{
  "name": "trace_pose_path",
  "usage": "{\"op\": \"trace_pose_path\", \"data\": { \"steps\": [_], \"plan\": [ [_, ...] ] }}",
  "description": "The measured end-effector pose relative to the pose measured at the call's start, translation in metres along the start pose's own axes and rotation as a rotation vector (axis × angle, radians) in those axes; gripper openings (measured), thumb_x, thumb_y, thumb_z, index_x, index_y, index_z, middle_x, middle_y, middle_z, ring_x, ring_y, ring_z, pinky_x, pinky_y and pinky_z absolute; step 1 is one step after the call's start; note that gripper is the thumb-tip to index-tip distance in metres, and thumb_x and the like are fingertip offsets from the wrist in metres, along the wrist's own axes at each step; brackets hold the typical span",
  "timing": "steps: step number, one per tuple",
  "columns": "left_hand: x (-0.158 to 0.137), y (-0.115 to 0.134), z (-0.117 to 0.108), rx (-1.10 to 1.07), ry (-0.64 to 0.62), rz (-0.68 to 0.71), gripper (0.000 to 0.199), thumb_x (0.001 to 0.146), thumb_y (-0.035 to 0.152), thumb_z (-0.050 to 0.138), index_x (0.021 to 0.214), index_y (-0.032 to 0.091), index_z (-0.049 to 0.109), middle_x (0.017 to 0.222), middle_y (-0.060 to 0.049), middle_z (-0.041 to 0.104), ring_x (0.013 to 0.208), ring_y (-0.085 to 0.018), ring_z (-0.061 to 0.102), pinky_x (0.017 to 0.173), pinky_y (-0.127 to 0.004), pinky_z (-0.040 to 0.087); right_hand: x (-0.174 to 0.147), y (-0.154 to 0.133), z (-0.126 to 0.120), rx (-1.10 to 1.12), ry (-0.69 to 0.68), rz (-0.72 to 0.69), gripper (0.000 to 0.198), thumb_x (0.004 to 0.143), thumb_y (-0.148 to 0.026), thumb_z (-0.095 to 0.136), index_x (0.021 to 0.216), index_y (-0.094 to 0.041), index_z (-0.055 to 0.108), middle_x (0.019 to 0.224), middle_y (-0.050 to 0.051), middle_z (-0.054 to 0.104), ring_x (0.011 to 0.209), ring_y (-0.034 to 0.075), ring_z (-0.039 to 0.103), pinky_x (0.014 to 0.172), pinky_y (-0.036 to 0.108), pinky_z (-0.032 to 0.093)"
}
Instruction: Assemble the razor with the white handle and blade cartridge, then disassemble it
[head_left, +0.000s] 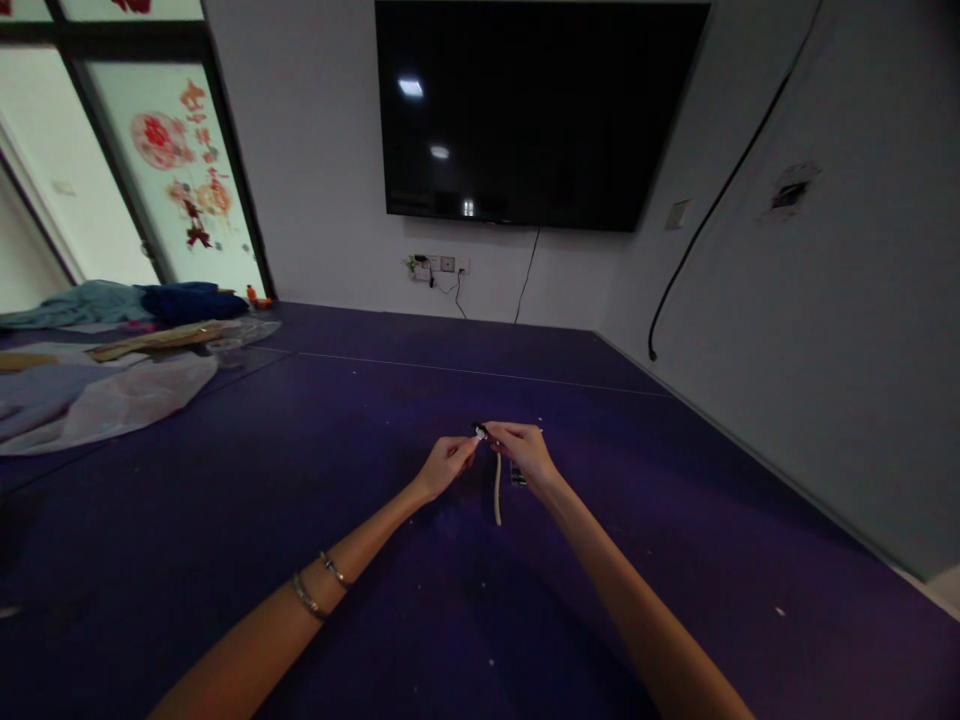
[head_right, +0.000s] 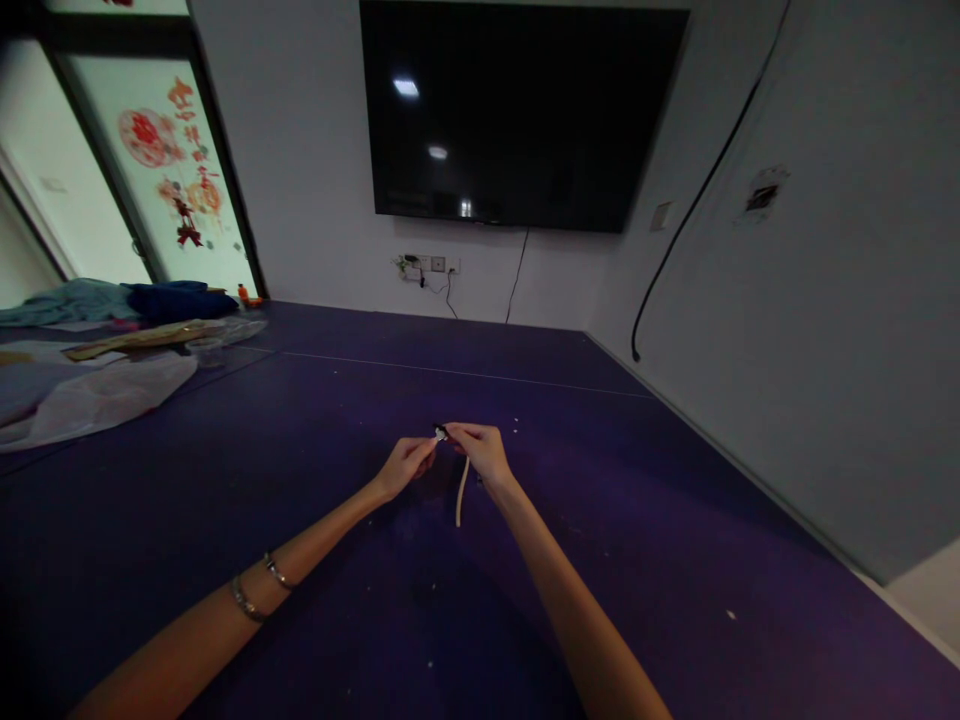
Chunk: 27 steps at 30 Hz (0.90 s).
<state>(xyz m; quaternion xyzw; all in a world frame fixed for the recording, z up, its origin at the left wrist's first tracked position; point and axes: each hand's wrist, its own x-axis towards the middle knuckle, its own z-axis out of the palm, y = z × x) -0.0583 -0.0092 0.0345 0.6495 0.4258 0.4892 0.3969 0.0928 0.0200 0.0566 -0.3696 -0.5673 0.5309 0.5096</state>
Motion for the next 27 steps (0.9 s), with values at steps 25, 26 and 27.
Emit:
{"op": "trace_pose_path", "data": {
  "steps": [25, 26, 27],
  "plan": [
    [-0.001, -0.001, -0.004, 0.017, 0.092, 0.106, 0.046, 0.08, 0.051, 0.043, 0.051, 0.015, 0.043, 0.045, 0.006, 0.032, 0.041, -0.005, 0.029, 0.04, -0.02, 0.02, -0.001, 0.0, 0.0, -0.086, 0.095, -0.072, 0.033, 0.068, -0.04, 0.062, 0.086, -0.014, 0.072, 0.081, 0.009, 0.072, 0.081, 0.022, 0.065, 0.067, 0.03, 0.048],
    [-0.001, 0.002, -0.005, -0.007, 0.083, 0.107, 0.046, 0.08, 0.051, 0.044, 0.051, 0.015, 0.044, 0.044, 0.006, 0.032, 0.039, -0.005, 0.028, 0.039, -0.02, 0.02, 0.001, 0.003, -0.001, -0.112, 0.098, -0.085, 0.033, 0.069, -0.04, 0.061, 0.087, -0.014, 0.072, 0.082, 0.009, 0.072, 0.081, 0.022, 0.065, 0.068, 0.031, 0.049],
    [0.0, 0.006, -0.006, -0.039, 0.081, 0.105, 0.046, 0.079, 0.051, 0.045, 0.051, 0.015, 0.044, 0.042, 0.006, 0.031, 0.038, -0.005, 0.028, 0.038, -0.019, 0.019, 0.003, 0.007, -0.003, -0.15, 0.098, -0.11, 0.033, 0.07, -0.039, 0.06, 0.087, -0.014, 0.072, 0.083, 0.009, 0.072, 0.081, 0.022, 0.066, 0.07, 0.031, 0.049]
  ]
}}
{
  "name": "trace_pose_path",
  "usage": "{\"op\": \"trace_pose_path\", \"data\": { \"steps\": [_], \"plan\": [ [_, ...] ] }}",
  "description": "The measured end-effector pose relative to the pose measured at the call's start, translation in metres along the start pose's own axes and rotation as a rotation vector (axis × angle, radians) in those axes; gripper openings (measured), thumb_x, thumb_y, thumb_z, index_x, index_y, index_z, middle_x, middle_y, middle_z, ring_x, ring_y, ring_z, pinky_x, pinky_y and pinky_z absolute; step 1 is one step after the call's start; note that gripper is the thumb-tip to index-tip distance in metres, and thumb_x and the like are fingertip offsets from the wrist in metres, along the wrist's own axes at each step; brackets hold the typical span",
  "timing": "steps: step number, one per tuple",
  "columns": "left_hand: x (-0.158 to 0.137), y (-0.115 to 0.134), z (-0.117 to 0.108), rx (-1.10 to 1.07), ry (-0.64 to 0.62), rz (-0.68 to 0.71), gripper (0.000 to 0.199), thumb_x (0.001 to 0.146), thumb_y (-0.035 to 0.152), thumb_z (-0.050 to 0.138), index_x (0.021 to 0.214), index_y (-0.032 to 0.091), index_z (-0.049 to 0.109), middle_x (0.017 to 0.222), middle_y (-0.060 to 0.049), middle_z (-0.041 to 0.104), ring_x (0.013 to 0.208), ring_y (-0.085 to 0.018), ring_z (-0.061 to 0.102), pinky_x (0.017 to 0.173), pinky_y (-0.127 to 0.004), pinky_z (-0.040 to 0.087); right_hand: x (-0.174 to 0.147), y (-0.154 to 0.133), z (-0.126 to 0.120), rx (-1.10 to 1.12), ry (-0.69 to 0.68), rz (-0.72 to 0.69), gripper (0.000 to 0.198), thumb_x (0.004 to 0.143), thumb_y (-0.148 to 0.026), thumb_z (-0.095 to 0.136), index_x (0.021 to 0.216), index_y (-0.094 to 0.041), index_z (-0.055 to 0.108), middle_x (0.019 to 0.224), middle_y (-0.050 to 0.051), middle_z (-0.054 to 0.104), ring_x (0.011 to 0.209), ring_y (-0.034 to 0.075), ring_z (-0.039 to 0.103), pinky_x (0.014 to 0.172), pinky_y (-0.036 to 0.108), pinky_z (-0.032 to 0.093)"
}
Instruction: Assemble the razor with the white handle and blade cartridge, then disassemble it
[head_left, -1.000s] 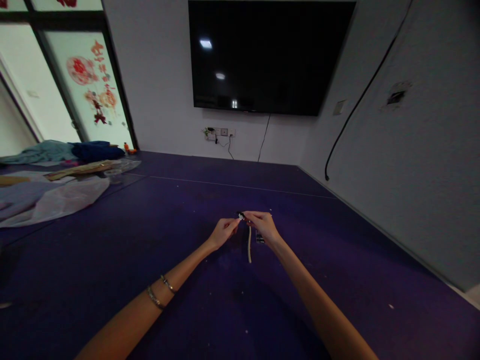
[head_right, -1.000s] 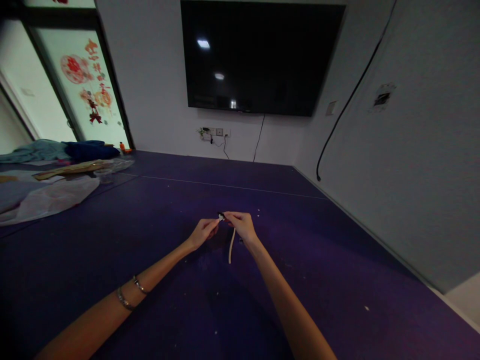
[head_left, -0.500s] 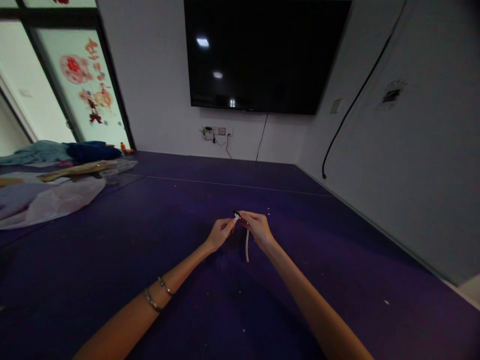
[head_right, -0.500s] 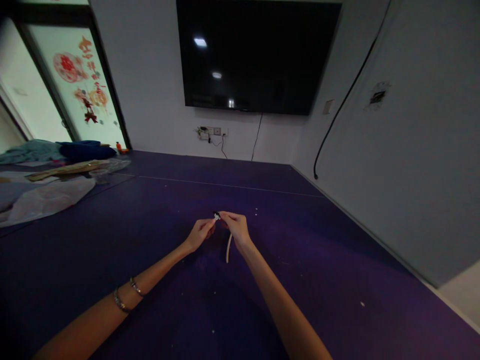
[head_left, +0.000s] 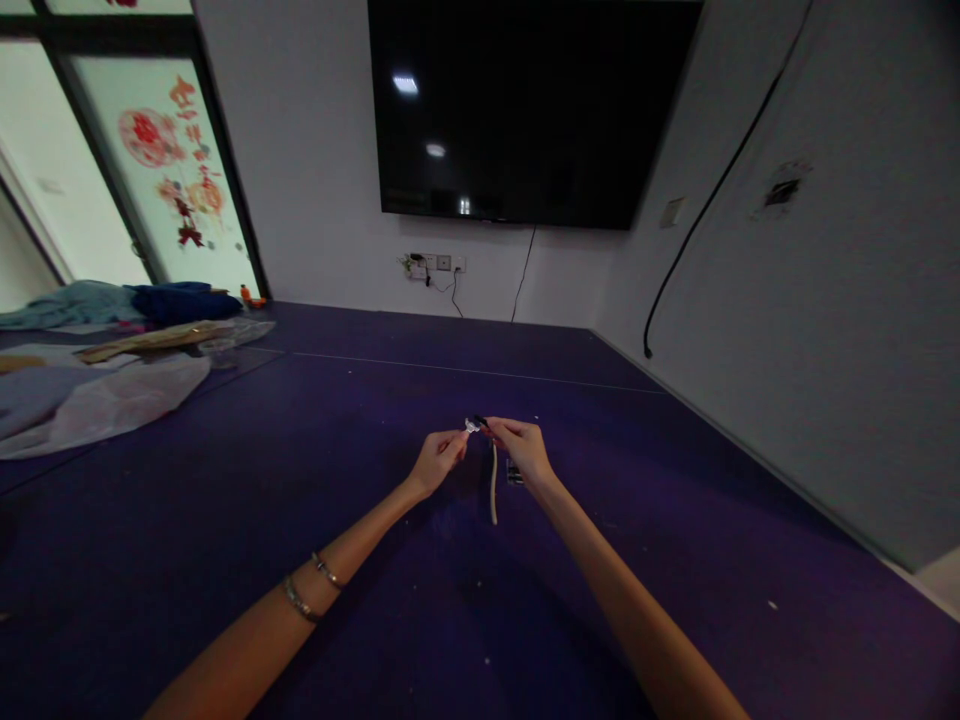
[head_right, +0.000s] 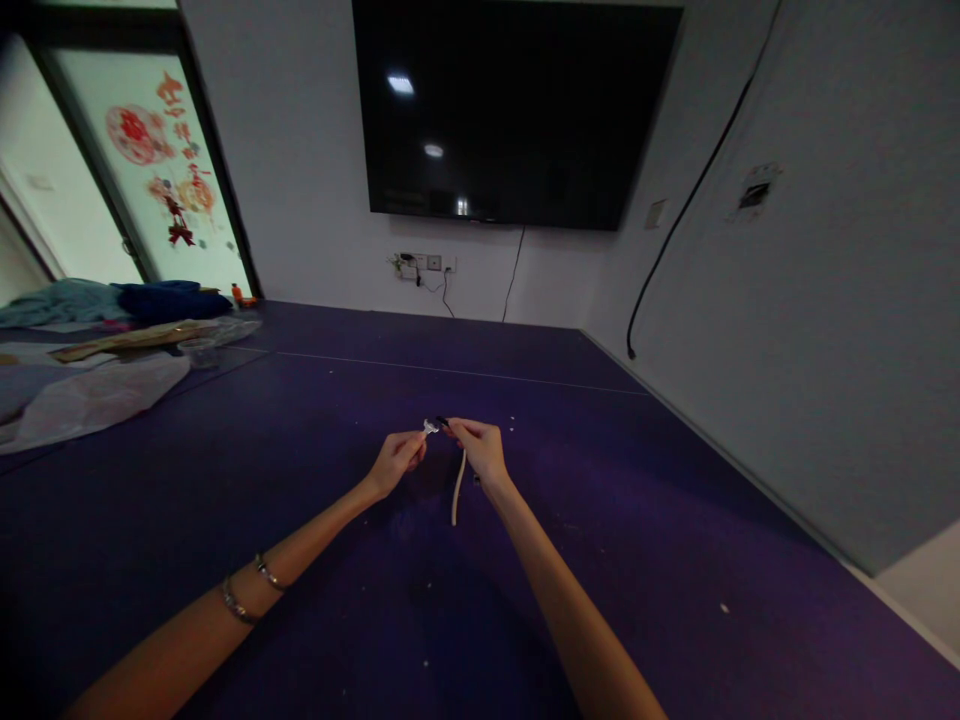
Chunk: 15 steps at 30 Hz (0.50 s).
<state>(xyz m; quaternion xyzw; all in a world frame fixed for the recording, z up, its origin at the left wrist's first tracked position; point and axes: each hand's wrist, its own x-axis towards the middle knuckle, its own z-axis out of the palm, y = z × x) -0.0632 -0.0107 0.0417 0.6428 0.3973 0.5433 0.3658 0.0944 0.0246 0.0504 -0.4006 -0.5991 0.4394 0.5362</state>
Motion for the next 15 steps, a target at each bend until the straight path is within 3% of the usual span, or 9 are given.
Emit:
{"op": "trace_pose_path", "data": {
  "steps": [5, 9, 15],
  "plan": [
    [0.013, 0.026, -0.013, -0.219, 0.062, -0.024, 0.043, 0.08, 0.051, 0.045, 0.055, 0.016, 0.046, 0.035, 0.008, 0.029, 0.029, -0.004, 0.024, 0.032, -0.018, 0.017, 0.007, 0.026, 0.003, -0.403, -0.02, -0.182, 0.025, 0.076, -0.031, 0.055, 0.09, -0.017, 0.071, 0.091, 0.005, 0.071, 0.083, 0.018, 0.065, 0.076, 0.028, 0.048],
    [0.022, 0.042, -0.024, -0.337, 0.121, -0.035, 0.043, 0.079, 0.052, 0.045, 0.055, 0.017, 0.046, 0.033, 0.009, 0.028, 0.026, -0.003, 0.024, 0.029, -0.016, 0.018, 0.01, 0.037, 0.02, -0.837, -0.118, -0.224, 0.026, 0.082, -0.027, 0.051, 0.103, -0.023, 0.066, 0.1, 0.002, 0.069, 0.09, 0.015, 0.063, 0.079, 0.024, 0.045],
    [0.025, 0.047, -0.026, -0.38, 0.155, -0.029, 0.043, 0.079, 0.052, 0.046, 0.054, 0.017, 0.046, 0.032, 0.01, 0.027, 0.024, -0.004, 0.024, 0.027, -0.016, 0.018, 0.016, 0.041, 0.048, -1.002, -0.132, -0.228, 0.027, 0.082, -0.028, 0.053, 0.106, -0.026, 0.064, 0.098, 0.005, 0.069, 0.097, 0.02, 0.057, 0.085, 0.032, 0.038]
  ]
}}
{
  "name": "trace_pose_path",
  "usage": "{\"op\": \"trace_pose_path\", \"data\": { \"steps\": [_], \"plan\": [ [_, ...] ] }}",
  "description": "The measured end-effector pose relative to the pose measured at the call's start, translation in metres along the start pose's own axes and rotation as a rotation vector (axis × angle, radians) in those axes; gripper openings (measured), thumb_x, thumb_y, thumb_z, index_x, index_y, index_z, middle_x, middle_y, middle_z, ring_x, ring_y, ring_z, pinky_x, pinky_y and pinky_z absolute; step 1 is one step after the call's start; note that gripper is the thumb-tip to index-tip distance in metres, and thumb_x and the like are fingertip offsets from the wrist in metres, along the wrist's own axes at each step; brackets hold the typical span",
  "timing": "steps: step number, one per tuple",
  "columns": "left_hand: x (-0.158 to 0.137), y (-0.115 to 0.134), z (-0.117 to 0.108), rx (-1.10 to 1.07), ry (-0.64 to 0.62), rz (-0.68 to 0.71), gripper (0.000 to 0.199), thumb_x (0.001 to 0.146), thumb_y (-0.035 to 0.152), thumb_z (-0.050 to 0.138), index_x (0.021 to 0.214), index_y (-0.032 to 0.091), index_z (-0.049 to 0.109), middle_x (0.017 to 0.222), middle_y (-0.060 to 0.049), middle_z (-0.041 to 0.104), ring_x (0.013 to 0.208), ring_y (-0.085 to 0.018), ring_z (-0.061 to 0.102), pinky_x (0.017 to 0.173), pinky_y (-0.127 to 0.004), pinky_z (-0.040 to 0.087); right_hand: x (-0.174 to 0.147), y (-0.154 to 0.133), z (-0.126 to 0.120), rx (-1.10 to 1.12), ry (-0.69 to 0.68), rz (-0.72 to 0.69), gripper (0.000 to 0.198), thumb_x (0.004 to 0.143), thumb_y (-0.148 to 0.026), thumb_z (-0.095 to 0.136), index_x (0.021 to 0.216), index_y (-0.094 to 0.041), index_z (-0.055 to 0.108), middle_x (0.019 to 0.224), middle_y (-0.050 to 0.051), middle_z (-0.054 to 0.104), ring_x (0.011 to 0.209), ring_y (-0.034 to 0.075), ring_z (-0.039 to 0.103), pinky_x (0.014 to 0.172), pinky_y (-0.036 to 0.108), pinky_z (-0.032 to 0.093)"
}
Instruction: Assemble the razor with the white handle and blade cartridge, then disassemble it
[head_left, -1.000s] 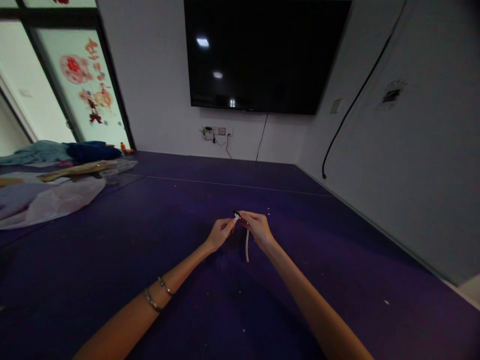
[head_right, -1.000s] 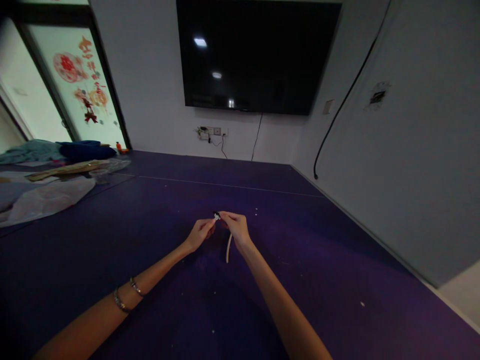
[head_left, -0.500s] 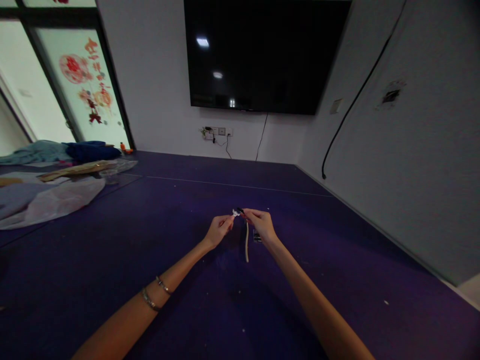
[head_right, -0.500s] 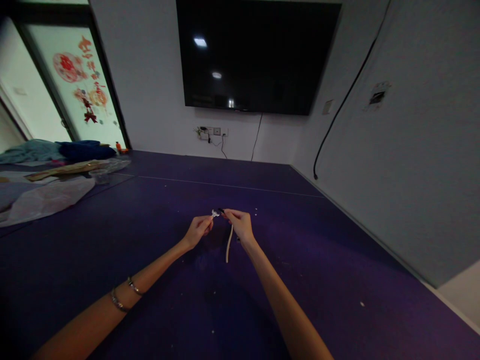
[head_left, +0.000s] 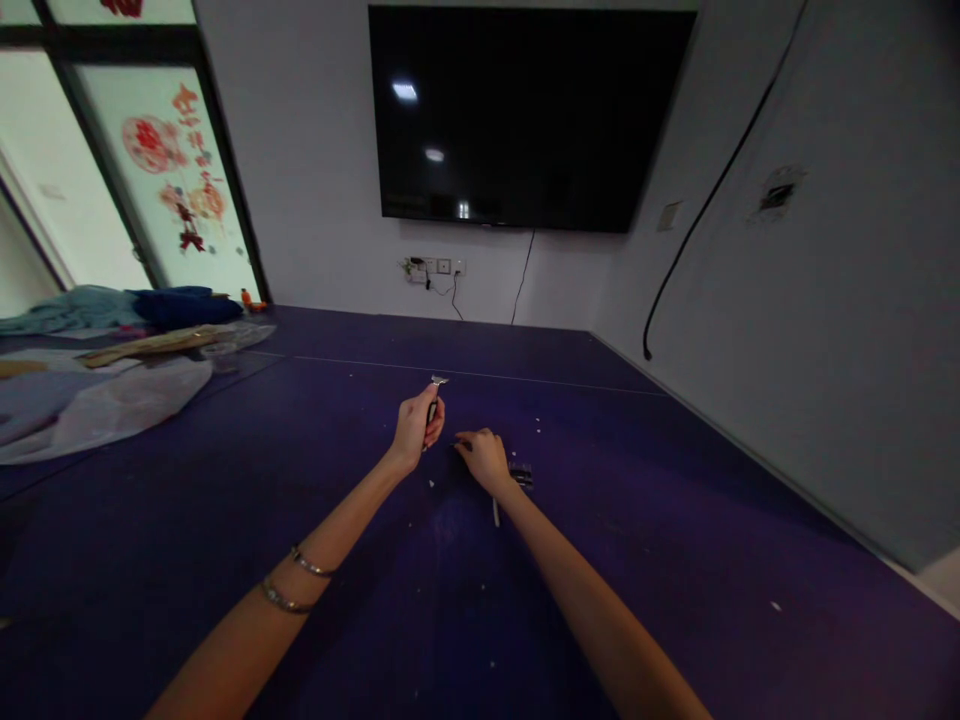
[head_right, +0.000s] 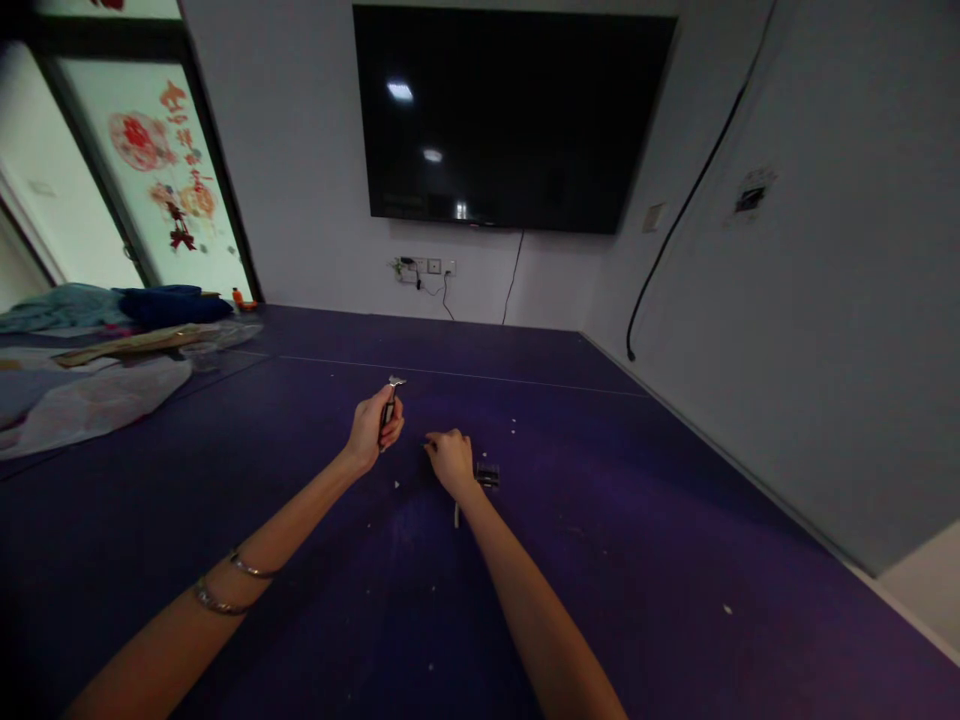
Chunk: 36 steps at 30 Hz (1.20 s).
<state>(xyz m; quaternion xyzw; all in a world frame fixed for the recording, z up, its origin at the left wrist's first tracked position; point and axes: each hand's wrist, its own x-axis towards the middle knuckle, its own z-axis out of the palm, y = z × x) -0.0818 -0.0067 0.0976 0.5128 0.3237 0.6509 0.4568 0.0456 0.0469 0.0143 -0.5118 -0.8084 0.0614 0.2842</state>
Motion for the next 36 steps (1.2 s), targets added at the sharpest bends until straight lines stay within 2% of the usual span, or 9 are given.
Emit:
{"op": "trace_pose_path", "data": {
  "steps": [8, 14, 17, 20, 23, 27, 32, 36],
  "plan": [
    [-0.003, -0.005, 0.005, 0.023, -0.02, -0.051, 0.044, 0.077, 0.053, 0.048, 0.054, 0.016, 0.047, 0.032, 0.01, 0.027, 0.023, -0.003, 0.024, 0.027, -0.016, 0.018, 0.002, -0.008, 0.004, -0.097, -0.008, 0.009, 0.027, 0.081, -0.03, 0.053, 0.105, -0.026, 0.064, 0.099, 0.005, 0.067, 0.103, 0.02, 0.051, 0.087, 0.033, 0.035],
    [-0.004, -0.013, 0.006, 0.052, -0.057, -0.103, 0.043, 0.077, 0.053, 0.048, 0.054, 0.016, 0.047, 0.031, 0.01, 0.028, 0.023, -0.003, 0.024, 0.027, -0.016, 0.018, -0.005, -0.009, -0.031, -0.157, -0.056, 0.055, 0.035, 0.082, -0.025, 0.047, 0.116, -0.025, 0.055, 0.109, 0.005, 0.063, 0.098, 0.018, 0.057, 0.078, 0.027, 0.042],
    [-0.006, -0.018, 0.007, 0.083, -0.085, -0.126, 0.044, 0.078, 0.053, 0.047, 0.055, 0.016, 0.047, 0.032, 0.01, 0.029, 0.024, -0.003, 0.025, 0.028, -0.016, 0.018, -0.015, -0.007, -0.051, -0.248, -0.138, 0.107, 0.04, 0.082, -0.027, 0.045, 0.122, -0.023, 0.049, 0.102, 0.01, 0.065, 0.09, 0.022, 0.062, 0.072, 0.031, 0.045],
    [-0.008, -0.023, 0.009, 0.121, -0.107, -0.154, 0.044, 0.078, 0.054, 0.046, 0.055, 0.016, 0.047, 0.033, 0.009, 0.029, 0.024, -0.003, 0.025, 0.029, -0.016, 0.018, -0.031, -0.007, -0.06, -0.32, -0.215, 0.108, 0.038, 0.082, -0.028, 0.045, 0.119, -0.019, 0.049, 0.095, 0.013, 0.066, 0.087, 0.027, 0.064, 0.07, 0.035, 0.046],
    [-0.009, -0.027, 0.011, 0.147, -0.12, -0.179, 0.043, 0.077, 0.053, 0.047, 0.055, 0.016, 0.047, 0.033, 0.009, 0.029, 0.025, -0.003, 0.025, 0.029, -0.016, 0.017, -0.049, -0.008, -0.059, -0.357, -0.281, 0.128, 0.038, 0.08, -0.029, 0.047, 0.116, -0.016, 0.049, 0.094, 0.016, 0.066, 0.086, 0.029, 0.064, 0.069, 0.037, 0.047],
    [-0.01, -0.031, 0.011, 0.173, -0.136, -0.201, 0.041, 0.078, 0.05, 0.044, 0.056, 0.016, 0.048, 0.034, 0.008, 0.031, 0.026, -0.003, 0.026, 0.029, -0.016, 0.016, -0.066, -0.012, -0.052, -0.362, -0.288, 0.134, 0.037, 0.081, -0.027, 0.045, 0.116, -0.014, 0.048, 0.091, 0.017, 0.067, 0.084, 0.029, 0.065, 0.07, 0.038, 0.047],
    [-0.009, -0.033, 0.008, 0.18, -0.162, -0.227, 0.032, 0.08, 0.037, 0.034, 0.062, 0.015, 0.05, 0.039, 0.007, 0.035, 0.029, -0.005, 0.03, 0.031, -0.017, 0.021, -0.07, -0.013, -0.049, -0.347, -0.296, 0.123, 0.039, 0.081, -0.02, 0.042, 0.119, -0.014, 0.044, 0.089, 0.016, 0.067, 0.083, 0.028, 0.065, 0.07, 0.037, 0.047],
    [-0.01, -0.034, 0.008, 0.186, -0.201, -0.207, 0.027, 0.079, 0.033, 0.034, 0.067, 0.015, 0.05, 0.043, 0.007, 0.037, 0.033, -0.006, 0.032, 0.033, -0.017, 0.023, -0.068, -0.012, -0.054, -0.334, -0.277, 0.131, 0.043, 0.081, -0.019, 0.042, 0.124, -0.014, 0.04, 0.092, 0.016, 0.066, 0.084, 0.027, 0.065, 0.071, 0.035, 0.046]
  ]
}}
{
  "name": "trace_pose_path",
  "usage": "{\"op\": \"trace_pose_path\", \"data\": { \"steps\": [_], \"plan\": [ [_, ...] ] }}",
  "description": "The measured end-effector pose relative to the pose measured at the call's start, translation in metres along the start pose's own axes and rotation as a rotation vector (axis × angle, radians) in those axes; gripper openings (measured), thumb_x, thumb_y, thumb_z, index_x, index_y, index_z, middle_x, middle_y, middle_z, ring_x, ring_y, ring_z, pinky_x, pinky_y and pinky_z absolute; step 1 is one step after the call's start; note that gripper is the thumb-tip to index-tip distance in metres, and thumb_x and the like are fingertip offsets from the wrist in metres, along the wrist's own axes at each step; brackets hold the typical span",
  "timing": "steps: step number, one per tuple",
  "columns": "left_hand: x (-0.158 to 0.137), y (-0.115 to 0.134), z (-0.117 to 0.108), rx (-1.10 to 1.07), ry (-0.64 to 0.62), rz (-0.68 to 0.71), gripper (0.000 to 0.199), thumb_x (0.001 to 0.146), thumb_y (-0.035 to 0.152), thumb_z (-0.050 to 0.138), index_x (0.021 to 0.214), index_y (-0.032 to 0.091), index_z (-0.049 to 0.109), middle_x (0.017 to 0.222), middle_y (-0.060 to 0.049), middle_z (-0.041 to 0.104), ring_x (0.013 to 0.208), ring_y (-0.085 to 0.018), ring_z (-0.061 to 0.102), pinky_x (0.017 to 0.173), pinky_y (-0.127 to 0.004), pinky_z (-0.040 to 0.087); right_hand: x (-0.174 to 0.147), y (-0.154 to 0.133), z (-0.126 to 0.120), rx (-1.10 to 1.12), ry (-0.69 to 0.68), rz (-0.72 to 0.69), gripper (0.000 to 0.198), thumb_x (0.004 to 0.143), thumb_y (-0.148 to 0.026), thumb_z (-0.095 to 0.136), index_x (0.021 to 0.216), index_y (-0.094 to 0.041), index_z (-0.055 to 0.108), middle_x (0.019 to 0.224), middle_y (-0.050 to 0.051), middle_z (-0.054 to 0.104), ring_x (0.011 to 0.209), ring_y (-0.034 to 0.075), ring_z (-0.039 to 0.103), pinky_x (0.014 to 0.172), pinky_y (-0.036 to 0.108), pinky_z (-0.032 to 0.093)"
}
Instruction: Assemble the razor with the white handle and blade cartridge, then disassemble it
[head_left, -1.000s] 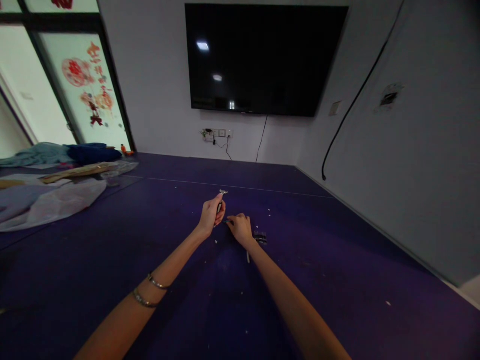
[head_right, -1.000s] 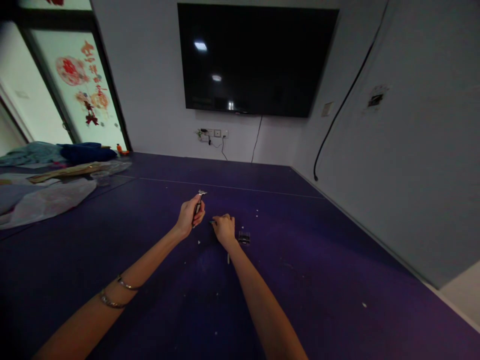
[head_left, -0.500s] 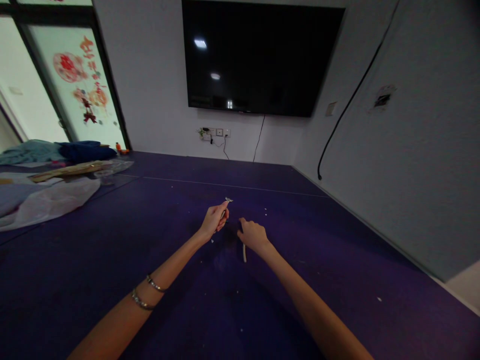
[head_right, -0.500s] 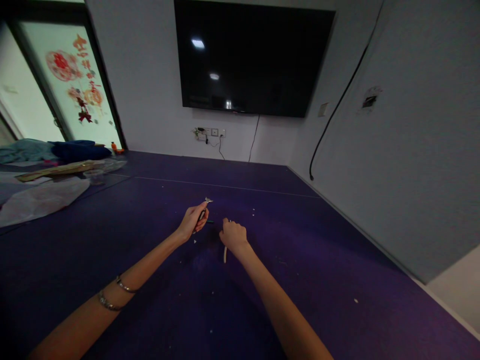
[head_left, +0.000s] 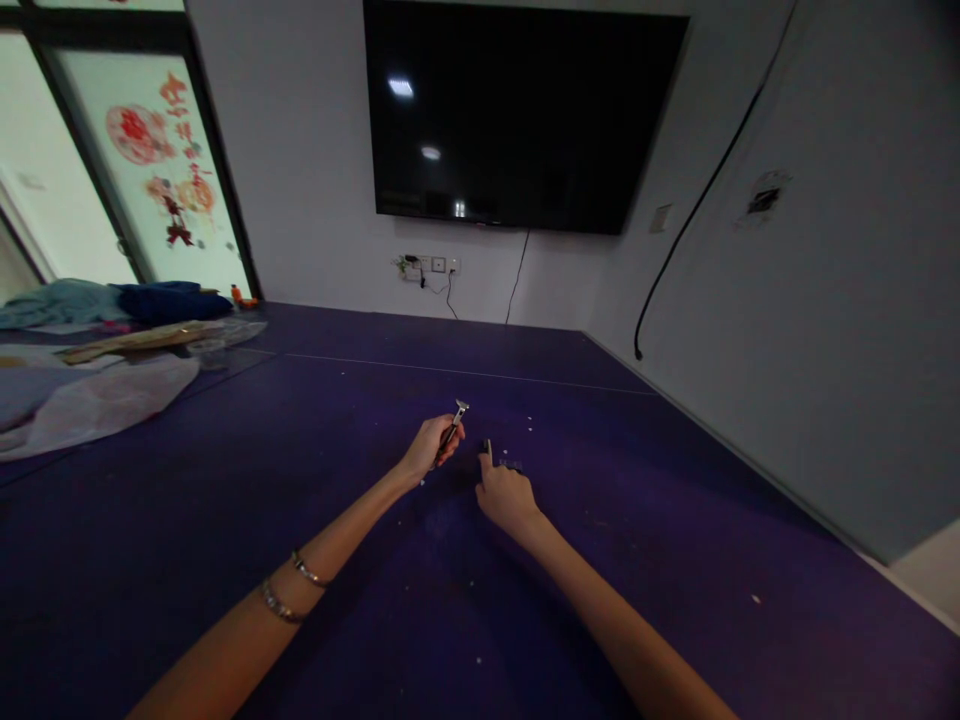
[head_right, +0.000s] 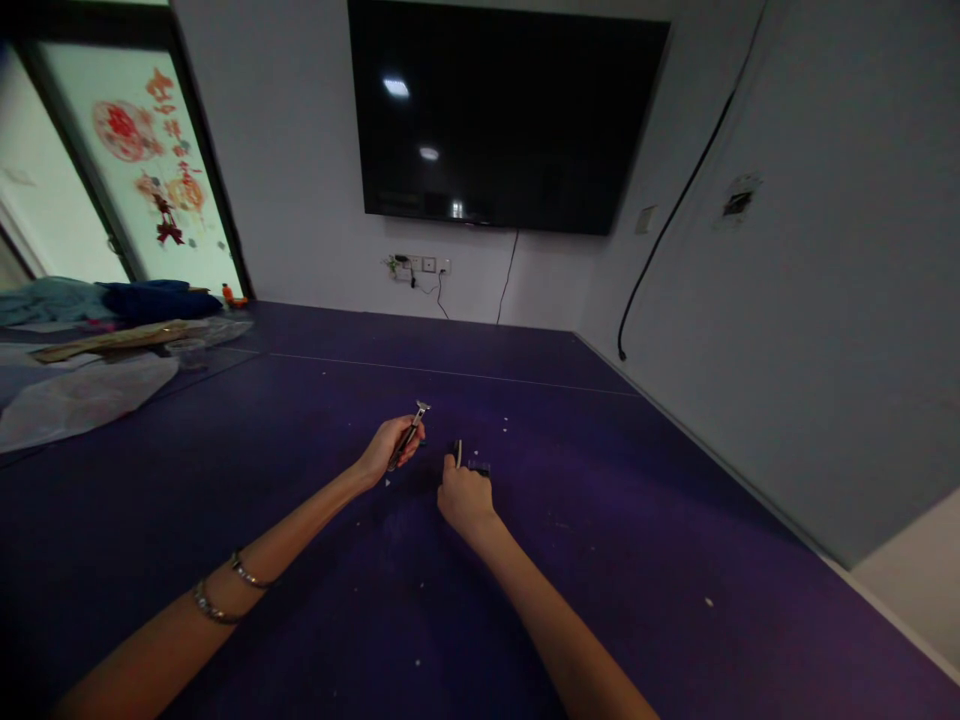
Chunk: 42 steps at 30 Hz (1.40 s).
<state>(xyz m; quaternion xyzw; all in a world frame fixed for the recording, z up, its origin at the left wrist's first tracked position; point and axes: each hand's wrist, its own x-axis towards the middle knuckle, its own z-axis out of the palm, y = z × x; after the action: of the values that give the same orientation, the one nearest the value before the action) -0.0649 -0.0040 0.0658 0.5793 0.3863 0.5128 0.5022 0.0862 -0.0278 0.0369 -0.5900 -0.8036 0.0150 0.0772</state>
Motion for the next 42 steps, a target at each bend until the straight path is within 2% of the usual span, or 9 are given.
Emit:
{"op": "trace_pose_path", "data": {
  "steps": [3, 8, 13, 19, 24, 28, 36, 42],
  "plan": [
    [-0.002, 0.002, 0.002, 0.019, -0.017, 0.023, 0.026, 0.079, 0.035, 0.037, 0.072, 0.015, 0.052, 0.047, 0.006, 0.042, 0.035, -0.006, 0.037, 0.034, -0.016, 0.026, 0.0, 0.007, -0.007, 0.019, 0.031, 0.01, 0.047, 0.081, -0.02, 0.041, 0.128, -0.016, 0.037, 0.091, 0.015, 0.067, 0.084, 0.027, 0.065, 0.07, 0.036, 0.046],
    [-0.006, 0.006, 0.008, 0.104, -0.089, 0.01, 0.026, 0.077, 0.039, 0.05, 0.084, 0.014, 0.055, 0.061, 0.0, 0.057, 0.045, -0.009, 0.051, 0.04, -0.017, 0.034, 0.0, 0.028, -0.027, 0.088, 0.109, 0.028, 0.044, 0.084, -0.021, 0.037, 0.128, -0.017, 0.037, 0.088, 0.013, 0.067, 0.081, 0.025, 0.065, 0.069, 0.033, 0.044],
    [-0.008, 0.005, 0.011, 0.173, -0.129, 0.078, 0.026, 0.074, 0.036, 0.058, 0.087, 0.014, 0.054, 0.072, -0.005, 0.064, 0.056, -0.013, 0.059, 0.047, -0.022, 0.043, 0.005, 0.061, -0.043, 0.315, 0.251, 0.014, 0.04, 0.085, -0.02, 0.037, 0.125, -0.015, 0.043, 0.083, 0.01, 0.067, 0.076, 0.019, 0.064, 0.069, 0.027, 0.043],
    [-0.009, 0.001, 0.012, 0.167, -0.077, 0.075, 0.021, 0.072, 0.03, 0.061, 0.082, 0.014, 0.05, 0.071, -0.005, 0.065, 0.062, -0.015, 0.062, 0.057, -0.027, 0.047, 0.013, 0.1, -0.058, 0.646, 0.379, -0.065, 0.036, 0.083, -0.022, 0.039, 0.113, -0.011, 0.057, 0.078, 0.007, 0.067, 0.063, 0.014, 0.061, 0.061, 0.024, 0.045],
    [-0.009, -0.001, 0.01, 0.235, 0.019, 0.156, 0.021, 0.066, 0.026, 0.067, 0.073, 0.017, 0.049, 0.074, -0.003, 0.063, 0.073, -0.017, 0.062, 0.07, -0.03, 0.047, 0.005, 0.12, -0.078, 0.732, 0.323, -0.183, 0.033, 0.078, -0.029, 0.049, 0.105, -0.017, 0.065, 0.081, 0.005, 0.068, 0.073, 0.016, 0.061, 0.065, 0.026, 0.046],
    [-0.007, -0.003, 0.009, 0.324, 0.042, 0.209, 0.019, 0.066, 0.026, 0.068, 0.072, 0.016, 0.053, 0.072, -0.001, 0.061, 0.072, -0.014, 0.058, 0.07, -0.028, 0.045, -0.006, 0.126, -0.088, 0.852, 0.226, -0.178, 0.035, 0.075, -0.037, 0.054, 0.1, -0.018, 0.068, 0.084, 0.005, 0.07, 0.075, 0.018, 0.062, 0.067, 0.029, 0.048],
    [-0.011, -0.002, 0.008, 0.32, 0.017, 0.226, 0.018, 0.067, 0.026, 0.067, 0.071, 0.016, 0.053, 0.075, -0.002, 0.061, 0.074, -0.015, 0.058, 0.071, -0.029, 0.045, -0.015, 0.116, -0.095, 0.879, 0.232, -0.126, 0.029, 0.071, -0.039, 0.06, 0.089, -0.02, 0.072, 0.088, 0.007, 0.071, 0.082, 0.02, 0.064, 0.073, 0.032, 0.049],
    [-0.015, -0.001, 0.01, 0.303, 0.0, 0.202, 0.017, 0.067, 0.025, 0.066, 0.07, 0.017, 0.052, 0.074, -0.002, 0.062, 0.072, -0.014, 0.058, 0.068, -0.027, 0.045, -0.017, 0.105, -0.096, 0.859, 0.24, -0.22, 0.026, 0.071, -0.039, 0.062, 0.088, -0.022, 0.072, 0.09, 0.005, 0.07, 0.084, 0.02, 0.063, 0.077, 0.032, 0.047]
  ]
}}
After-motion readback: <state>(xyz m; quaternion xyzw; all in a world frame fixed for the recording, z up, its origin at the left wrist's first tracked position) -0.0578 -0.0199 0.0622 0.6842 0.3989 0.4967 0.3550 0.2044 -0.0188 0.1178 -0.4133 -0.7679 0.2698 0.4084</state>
